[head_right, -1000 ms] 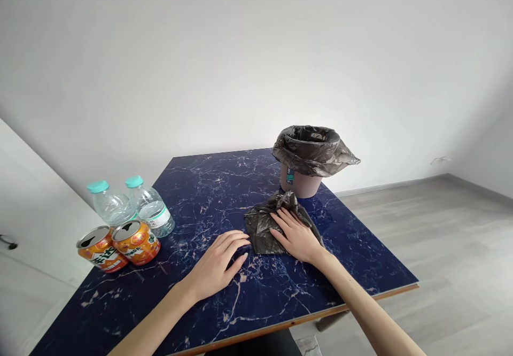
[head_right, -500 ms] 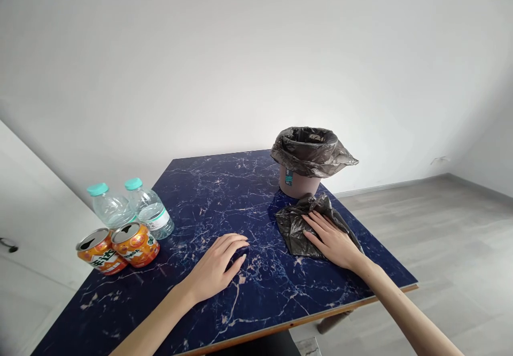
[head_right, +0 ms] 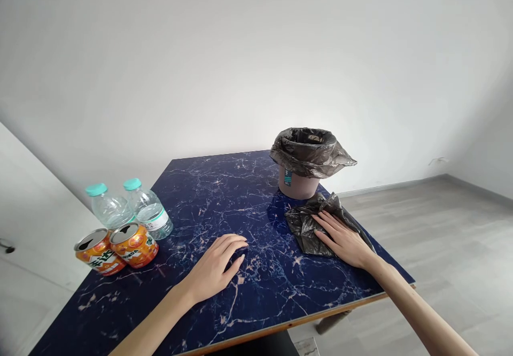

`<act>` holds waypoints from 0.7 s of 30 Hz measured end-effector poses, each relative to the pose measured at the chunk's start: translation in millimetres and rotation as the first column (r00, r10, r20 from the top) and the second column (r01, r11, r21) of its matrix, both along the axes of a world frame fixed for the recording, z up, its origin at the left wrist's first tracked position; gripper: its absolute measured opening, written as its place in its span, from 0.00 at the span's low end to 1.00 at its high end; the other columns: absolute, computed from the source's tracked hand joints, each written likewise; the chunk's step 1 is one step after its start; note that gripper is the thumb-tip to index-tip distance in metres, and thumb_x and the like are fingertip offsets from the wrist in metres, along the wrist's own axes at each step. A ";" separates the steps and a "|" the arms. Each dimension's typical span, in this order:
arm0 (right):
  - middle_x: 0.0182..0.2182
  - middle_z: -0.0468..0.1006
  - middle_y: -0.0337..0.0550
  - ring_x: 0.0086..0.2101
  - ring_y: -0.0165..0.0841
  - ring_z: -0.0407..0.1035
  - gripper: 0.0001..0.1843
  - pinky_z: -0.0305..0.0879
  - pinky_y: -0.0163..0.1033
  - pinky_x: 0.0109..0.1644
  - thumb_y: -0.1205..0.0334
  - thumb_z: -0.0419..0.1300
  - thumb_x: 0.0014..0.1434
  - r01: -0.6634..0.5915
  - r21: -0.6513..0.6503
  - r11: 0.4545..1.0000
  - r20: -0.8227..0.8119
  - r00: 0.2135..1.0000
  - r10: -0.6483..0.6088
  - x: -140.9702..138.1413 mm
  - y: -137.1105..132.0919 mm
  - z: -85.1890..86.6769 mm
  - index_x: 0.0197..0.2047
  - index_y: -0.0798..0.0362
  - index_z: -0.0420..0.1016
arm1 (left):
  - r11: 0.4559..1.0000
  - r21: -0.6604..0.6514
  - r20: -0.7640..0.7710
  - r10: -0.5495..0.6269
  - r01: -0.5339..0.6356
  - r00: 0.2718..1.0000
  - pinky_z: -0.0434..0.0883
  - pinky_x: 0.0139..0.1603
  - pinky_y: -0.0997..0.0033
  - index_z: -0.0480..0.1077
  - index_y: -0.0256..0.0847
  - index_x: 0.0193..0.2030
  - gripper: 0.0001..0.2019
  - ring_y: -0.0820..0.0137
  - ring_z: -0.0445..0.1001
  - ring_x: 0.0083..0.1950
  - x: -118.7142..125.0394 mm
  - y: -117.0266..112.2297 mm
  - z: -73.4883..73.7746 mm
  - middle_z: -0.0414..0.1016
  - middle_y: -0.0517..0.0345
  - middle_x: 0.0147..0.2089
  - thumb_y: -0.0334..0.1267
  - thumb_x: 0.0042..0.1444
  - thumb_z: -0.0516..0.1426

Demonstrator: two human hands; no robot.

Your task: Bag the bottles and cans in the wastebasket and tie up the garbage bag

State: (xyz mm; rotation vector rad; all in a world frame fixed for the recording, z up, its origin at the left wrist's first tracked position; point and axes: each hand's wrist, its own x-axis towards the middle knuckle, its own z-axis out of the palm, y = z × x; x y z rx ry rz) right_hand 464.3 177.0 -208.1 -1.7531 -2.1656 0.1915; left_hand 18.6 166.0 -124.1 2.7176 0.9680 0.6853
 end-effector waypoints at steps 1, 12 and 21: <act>0.81 0.53 0.41 0.79 0.45 0.46 0.40 0.47 0.56 0.82 0.33 0.42 0.77 0.002 -0.001 1.000 -0.001 1.000 -0.002 -0.4 -0.2 0.2 0.82 0.44 0.59 | 1.000 -0.002 -0.002 0.001 -0.001 1.000 0.76 0.70 0.49 0.69 0.48 0.65 0.13 0.56 0.76 0.68 0.0 0.0 0.0 0.78 0.51 0.65 0.39 0.79 0.51; 0.81 0.54 0.42 0.79 0.45 0.45 0.41 0.44 0.56 0.83 0.32 0.42 0.77 -0.003 -0.010 1.000 -0.003 1.000 0.003 -1.4 -0.1 2.5 0.82 0.46 0.59 | 1.000 -0.019 -0.016 0.003 -0.003 1.000 0.75 0.70 0.48 0.69 0.48 0.65 0.13 0.56 0.75 0.69 0.1 0.9 -1.5 0.77 0.50 0.66 0.39 0.79 0.52; 0.81 0.53 0.43 0.79 0.45 0.45 0.41 0.45 0.58 0.82 0.32 0.41 0.77 0.000 -0.005 1.000 -0.005 1.000 0.000 -2.2 -0.4 1.3 0.82 0.46 0.58 | 1.000 -0.016 -0.007 0.007 -0.007 1.000 0.75 0.70 0.49 0.69 0.49 0.65 0.13 0.56 0.75 0.69 0.3 1.0 -2.1 0.78 0.51 0.66 0.38 0.79 0.52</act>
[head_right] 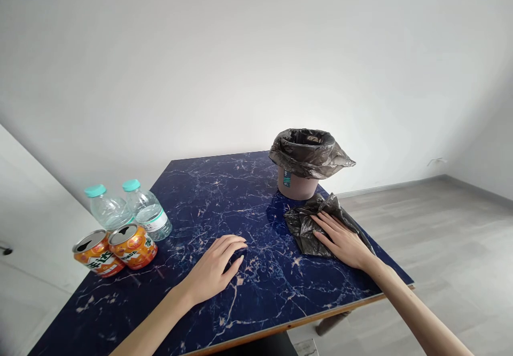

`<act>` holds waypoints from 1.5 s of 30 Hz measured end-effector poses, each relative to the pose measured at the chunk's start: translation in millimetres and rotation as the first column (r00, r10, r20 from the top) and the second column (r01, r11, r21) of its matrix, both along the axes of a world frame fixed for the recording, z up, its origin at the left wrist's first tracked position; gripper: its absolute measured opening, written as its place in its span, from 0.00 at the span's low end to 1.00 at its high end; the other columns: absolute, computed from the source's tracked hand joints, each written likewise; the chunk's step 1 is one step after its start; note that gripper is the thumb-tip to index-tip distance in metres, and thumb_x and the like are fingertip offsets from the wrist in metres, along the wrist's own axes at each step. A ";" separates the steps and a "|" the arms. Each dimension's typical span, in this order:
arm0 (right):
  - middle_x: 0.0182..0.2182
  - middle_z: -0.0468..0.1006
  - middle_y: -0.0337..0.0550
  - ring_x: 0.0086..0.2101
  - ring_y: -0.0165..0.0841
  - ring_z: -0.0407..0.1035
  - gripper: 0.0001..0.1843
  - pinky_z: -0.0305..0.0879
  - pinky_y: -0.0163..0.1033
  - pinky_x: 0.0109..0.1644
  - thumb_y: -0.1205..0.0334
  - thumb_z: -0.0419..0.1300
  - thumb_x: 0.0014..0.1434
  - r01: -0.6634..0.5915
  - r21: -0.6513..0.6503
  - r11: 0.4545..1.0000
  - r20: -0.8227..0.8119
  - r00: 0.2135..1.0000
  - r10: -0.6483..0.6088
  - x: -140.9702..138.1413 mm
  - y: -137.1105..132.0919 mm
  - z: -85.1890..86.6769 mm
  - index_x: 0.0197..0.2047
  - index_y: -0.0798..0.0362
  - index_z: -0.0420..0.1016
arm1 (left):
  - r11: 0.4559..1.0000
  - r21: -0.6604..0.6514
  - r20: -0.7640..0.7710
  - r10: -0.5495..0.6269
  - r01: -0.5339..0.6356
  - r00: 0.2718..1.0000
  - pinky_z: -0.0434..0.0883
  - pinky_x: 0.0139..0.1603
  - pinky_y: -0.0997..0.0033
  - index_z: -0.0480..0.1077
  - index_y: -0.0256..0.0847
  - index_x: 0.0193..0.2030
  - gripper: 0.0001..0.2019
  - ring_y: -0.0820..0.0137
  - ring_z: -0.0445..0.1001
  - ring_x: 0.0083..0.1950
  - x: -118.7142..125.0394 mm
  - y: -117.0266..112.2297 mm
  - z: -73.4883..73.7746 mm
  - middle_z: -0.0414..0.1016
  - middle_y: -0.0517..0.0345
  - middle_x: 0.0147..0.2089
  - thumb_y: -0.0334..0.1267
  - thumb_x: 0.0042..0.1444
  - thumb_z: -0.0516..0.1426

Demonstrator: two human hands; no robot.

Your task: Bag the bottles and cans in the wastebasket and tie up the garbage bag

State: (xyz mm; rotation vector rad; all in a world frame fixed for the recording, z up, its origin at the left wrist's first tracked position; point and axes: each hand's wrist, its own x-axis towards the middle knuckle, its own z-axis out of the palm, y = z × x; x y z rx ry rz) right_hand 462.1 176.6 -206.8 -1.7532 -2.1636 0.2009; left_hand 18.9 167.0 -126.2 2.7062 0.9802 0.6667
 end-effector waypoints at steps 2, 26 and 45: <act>0.81 0.54 0.43 0.79 0.45 0.46 0.41 0.46 0.58 0.82 0.33 0.41 0.77 -0.001 0.008 1.000 0.000 1.000 0.001 0.1 0.2 -0.5 0.82 0.46 0.59 | 1.000 -0.002 -0.002 0.000 0.000 1.000 0.75 0.70 0.49 0.69 0.49 0.65 0.13 0.56 0.75 0.69 0.0 0.0 0.1 0.77 0.51 0.66 0.38 0.79 0.52; 0.81 0.52 0.40 0.79 0.41 0.46 0.34 0.46 0.57 0.83 0.47 0.48 0.81 -0.181 0.223 0.958 0.070 0.983 0.170 -89.3 -40.0 48.2 0.84 0.44 0.50 | 1.000 0.007 0.003 0.004 -0.004 1.000 0.76 0.69 0.49 0.69 0.50 0.66 0.14 0.56 0.76 0.68 -0.4 0.1 -0.3 0.78 0.51 0.66 0.38 0.78 0.53; 0.79 0.56 0.38 0.78 0.47 0.49 0.32 0.56 0.63 0.80 0.44 0.50 0.80 -0.102 0.104 0.989 -0.111 0.987 0.114 -200.1 -79.8 28.2 0.81 0.43 0.60 | 0.997 0.057 -0.048 0.055 -0.053 0.997 0.74 0.72 0.42 0.68 0.46 0.69 0.16 0.52 0.72 0.75 6.0 -9.2 -9.9 0.74 0.47 0.73 0.38 0.78 0.52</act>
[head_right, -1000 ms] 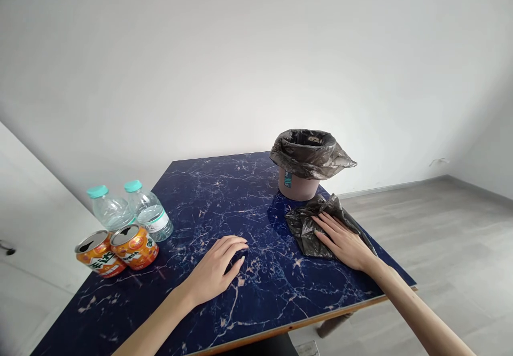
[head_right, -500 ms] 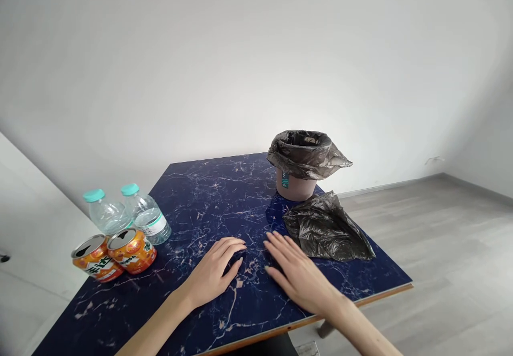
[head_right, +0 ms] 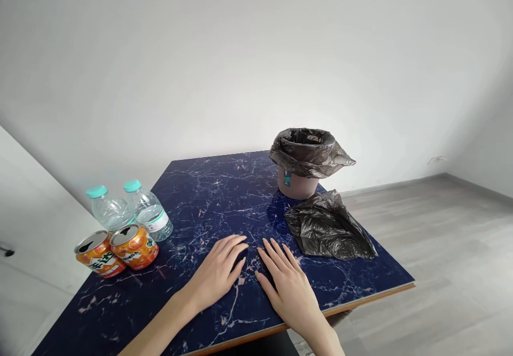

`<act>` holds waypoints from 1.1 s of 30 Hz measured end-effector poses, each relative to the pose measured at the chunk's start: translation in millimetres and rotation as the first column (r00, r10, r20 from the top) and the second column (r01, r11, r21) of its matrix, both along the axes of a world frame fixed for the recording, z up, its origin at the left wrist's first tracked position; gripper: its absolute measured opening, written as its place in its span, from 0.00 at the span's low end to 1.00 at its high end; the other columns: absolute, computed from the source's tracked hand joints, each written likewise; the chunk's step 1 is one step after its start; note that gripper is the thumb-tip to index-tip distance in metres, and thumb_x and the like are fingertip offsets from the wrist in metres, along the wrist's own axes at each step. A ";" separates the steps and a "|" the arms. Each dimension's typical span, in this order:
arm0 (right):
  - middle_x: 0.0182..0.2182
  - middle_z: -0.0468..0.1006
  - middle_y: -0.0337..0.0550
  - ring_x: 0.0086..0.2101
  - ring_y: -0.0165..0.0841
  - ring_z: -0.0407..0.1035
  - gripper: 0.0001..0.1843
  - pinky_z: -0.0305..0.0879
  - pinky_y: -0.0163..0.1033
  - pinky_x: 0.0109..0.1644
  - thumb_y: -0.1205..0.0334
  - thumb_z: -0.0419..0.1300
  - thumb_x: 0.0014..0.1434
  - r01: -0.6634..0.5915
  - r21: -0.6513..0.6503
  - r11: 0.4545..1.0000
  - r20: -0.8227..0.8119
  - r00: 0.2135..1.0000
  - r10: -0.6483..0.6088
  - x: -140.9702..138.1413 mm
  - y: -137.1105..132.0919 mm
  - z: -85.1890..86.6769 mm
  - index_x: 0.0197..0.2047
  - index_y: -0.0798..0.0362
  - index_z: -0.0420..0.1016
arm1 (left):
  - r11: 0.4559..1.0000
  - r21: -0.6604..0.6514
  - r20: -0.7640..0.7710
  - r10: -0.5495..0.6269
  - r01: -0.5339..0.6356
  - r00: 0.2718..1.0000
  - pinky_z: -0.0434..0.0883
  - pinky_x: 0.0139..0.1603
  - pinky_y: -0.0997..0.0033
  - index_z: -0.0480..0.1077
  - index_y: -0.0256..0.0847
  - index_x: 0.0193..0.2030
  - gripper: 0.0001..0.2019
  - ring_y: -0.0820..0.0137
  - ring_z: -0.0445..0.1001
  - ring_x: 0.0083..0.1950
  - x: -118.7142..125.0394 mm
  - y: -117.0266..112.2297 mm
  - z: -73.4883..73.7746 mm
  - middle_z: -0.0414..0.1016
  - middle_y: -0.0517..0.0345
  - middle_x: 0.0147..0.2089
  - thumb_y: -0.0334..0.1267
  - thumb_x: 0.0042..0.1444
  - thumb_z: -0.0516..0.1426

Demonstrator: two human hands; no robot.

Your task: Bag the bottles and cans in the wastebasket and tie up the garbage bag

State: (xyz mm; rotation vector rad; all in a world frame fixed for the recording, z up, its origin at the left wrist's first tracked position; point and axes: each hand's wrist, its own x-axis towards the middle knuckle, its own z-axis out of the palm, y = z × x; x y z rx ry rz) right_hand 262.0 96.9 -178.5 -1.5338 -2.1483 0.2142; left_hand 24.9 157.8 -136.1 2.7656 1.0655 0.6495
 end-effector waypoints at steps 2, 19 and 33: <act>0.79 0.57 0.38 0.78 0.48 0.50 0.32 0.56 0.64 0.80 0.44 0.50 0.80 0.005 0.004 1.000 -0.028 1.000 -0.004 -0.3 0.3 0.8 0.81 0.42 0.61 | 0.999 0.030 -0.023 0.039 -0.038 0.999 0.71 0.74 0.37 0.64 0.46 0.75 0.21 0.48 0.66 0.79 0.0 -13.1 -7.9 0.68 0.45 0.78 0.40 0.79 0.51; 0.79 0.56 0.36 0.78 0.48 0.49 0.31 0.57 0.63 0.80 0.43 0.50 0.80 0.028 -0.040 0.999 -0.051 0.998 -0.030 0.9 -2.1 4.1 0.80 0.40 0.62 | 0.981 0.098 -0.097 0.174 -0.165 0.980 0.72 0.75 0.40 0.48 0.55 0.85 0.35 0.49 0.64 0.80 -43.4 -59.7 -11.6 0.60 0.57 0.82 0.47 0.77 0.56; 0.79 0.57 0.36 0.77 0.51 0.51 0.32 0.61 0.66 0.77 0.43 0.53 0.78 0.030 -0.040 0.999 -0.066 0.997 -0.033 2.0 -2.8 -2.1 0.81 0.35 0.60 | 0.980 0.037 -0.021 0.195 -0.194 0.981 0.73 0.74 0.42 0.52 0.57 0.84 0.33 0.50 0.64 0.80 -44.0 -63.8 -12.8 0.62 0.59 0.81 0.47 0.76 0.57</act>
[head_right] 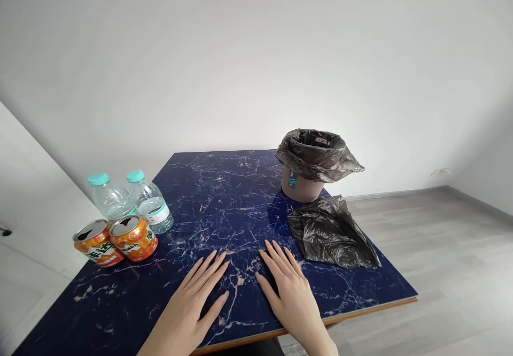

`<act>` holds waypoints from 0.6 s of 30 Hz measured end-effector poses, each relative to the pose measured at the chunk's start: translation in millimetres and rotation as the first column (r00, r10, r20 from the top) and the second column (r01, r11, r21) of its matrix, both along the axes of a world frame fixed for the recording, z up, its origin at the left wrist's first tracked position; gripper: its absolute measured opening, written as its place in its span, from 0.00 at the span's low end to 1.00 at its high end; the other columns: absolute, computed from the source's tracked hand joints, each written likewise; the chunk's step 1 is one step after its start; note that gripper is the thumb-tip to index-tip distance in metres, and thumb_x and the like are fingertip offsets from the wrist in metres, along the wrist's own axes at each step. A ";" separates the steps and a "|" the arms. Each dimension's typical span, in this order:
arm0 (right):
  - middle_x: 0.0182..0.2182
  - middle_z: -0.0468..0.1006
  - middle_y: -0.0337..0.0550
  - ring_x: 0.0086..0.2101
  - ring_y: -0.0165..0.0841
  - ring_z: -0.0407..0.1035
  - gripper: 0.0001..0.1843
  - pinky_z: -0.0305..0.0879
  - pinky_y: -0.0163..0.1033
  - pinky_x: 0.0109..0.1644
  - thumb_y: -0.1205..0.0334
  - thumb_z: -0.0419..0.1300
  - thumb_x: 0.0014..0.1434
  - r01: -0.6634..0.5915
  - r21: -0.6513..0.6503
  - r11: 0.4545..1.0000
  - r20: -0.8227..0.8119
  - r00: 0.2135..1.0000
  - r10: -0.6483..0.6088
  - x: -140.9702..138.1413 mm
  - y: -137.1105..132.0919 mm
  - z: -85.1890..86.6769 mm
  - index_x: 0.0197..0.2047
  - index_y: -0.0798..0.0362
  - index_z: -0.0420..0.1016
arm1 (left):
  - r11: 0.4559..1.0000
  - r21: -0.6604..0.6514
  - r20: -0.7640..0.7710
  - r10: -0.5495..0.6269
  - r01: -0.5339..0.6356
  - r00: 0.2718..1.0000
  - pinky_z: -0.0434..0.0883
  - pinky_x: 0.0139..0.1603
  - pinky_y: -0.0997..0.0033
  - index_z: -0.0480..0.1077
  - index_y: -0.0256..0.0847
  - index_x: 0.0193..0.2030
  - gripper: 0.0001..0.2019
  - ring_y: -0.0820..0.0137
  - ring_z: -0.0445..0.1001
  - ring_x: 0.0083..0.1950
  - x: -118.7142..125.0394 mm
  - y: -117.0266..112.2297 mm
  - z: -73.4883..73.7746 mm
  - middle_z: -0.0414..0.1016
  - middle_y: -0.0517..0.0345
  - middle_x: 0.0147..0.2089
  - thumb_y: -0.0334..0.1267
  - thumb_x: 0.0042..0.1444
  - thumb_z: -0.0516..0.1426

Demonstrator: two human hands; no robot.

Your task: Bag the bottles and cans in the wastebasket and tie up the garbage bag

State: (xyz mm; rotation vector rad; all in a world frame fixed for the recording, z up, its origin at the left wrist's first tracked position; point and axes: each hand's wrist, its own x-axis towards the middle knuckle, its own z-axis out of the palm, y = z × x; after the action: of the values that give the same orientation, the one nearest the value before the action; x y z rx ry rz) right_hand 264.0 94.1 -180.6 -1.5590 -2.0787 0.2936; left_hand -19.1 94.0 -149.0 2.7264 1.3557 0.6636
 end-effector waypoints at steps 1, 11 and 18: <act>0.79 0.57 0.35 0.77 0.51 0.51 0.32 0.60 0.66 0.78 0.43 0.53 0.78 0.003 -0.012 1.000 0.007 1.000 -0.003 0.1 -0.2 -0.3 0.81 0.35 0.60 | 1.000 -0.001 -0.006 0.003 -0.003 1.000 0.74 0.74 0.42 0.52 0.57 0.84 0.33 0.50 0.64 0.80 -0.2 0.0 -0.2 0.62 0.59 0.81 0.47 0.76 0.57; 0.79 0.56 0.34 0.77 0.53 0.52 0.32 0.65 0.67 0.75 0.44 0.54 0.78 -0.002 0.017 1.000 0.024 1.000 0.002 1.2 1.1 -3.4 0.81 0.32 0.57 | 1.000 -0.011 0.005 0.027 -0.027 1.000 0.75 0.73 0.43 0.54 0.58 0.83 0.33 0.50 0.65 0.79 -0.3 0.1 0.7 0.63 0.59 0.81 0.47 0.75 0.58; 0.79 0.56 0.33 0.76 0.53 0.54 0.33 0.68 0.67 0.74 0.45 0.55 0.78 -0.022 0.068 0.997 0.043 0.999 0.019 1.4 3.4 -6.1 0.82 0.31 0.56 | 0.999 0.004 0.005 0.047 -0.047 0.999 0.77 0.72 0.43 0.56 0.58 0.82 0.32 0.51 0.67 0.78 -0.7 0.6 -3.4 0.65 0.60 0.80 0.48 0.75 0.58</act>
State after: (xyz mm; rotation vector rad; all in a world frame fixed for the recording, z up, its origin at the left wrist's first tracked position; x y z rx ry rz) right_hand 265.4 97.4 -186.7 -1.5168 -2.1151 0.1958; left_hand -19.8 94.5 -152.3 2.7023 1.4227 0.6766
